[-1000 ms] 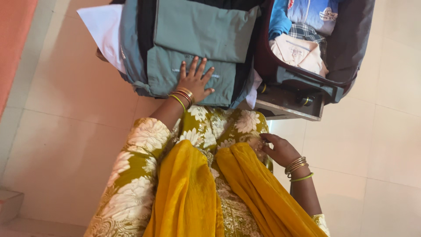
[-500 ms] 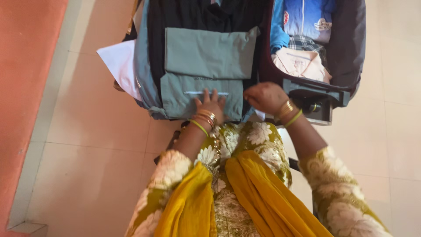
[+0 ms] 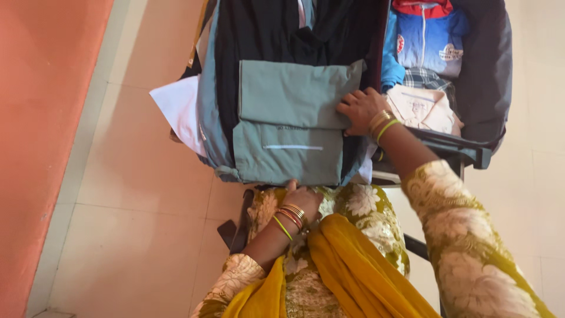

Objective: The person takes a pair of green trousers from a pile, folds them on a low surface, and places them neatly inside an open suitcase.

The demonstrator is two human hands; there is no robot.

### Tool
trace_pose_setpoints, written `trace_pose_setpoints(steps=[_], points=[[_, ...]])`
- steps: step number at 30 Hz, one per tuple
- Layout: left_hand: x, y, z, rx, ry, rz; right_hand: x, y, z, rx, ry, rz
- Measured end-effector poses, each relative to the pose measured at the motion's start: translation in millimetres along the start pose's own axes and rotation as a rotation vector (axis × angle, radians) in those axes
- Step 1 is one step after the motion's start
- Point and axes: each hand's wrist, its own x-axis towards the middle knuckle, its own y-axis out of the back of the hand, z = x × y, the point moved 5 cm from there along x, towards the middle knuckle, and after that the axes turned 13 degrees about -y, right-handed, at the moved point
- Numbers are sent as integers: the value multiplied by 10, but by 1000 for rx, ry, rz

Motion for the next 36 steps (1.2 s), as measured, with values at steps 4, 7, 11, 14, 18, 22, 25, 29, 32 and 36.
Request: trace_pose_setpoints(steps=[4, 7, 11, 14, 18, 22, 25, 29, 32, 36], points=[[71, 34, -24, -67, 11, 8, -2, -16, -10, -10, 2, 66], [58, 72, -56, -61, 10, 12, 9, -29, 1, 13, 13, 71], [60, 72, -90, -49, 28, -21, -12, -61, 41, 90, 12, 173], [93, 55, -101, -31, 32, -31, 4, -124, 93, 228, -6, 264], [96, 34, -112, -12, 31, -4, 142, -263, 253, 472, 15, 207], [59, 52, -100, -7, 10, 43, 416, -226, 480, 614, 194, 139], [94, 55, -110, -10, 18, 29, 641, -69, 687, 655, 144, 197], [124, -6, -117, -25, 21, -22, 925, 49, 897, 774, 26, 161], [103, 12, -124, -28, -4, 1, 1244, 128, 1059, 856, -14, 158], [110, -17, -120, -73, 10, -72, 1663, 85, 1366, 919, -210, 224]])
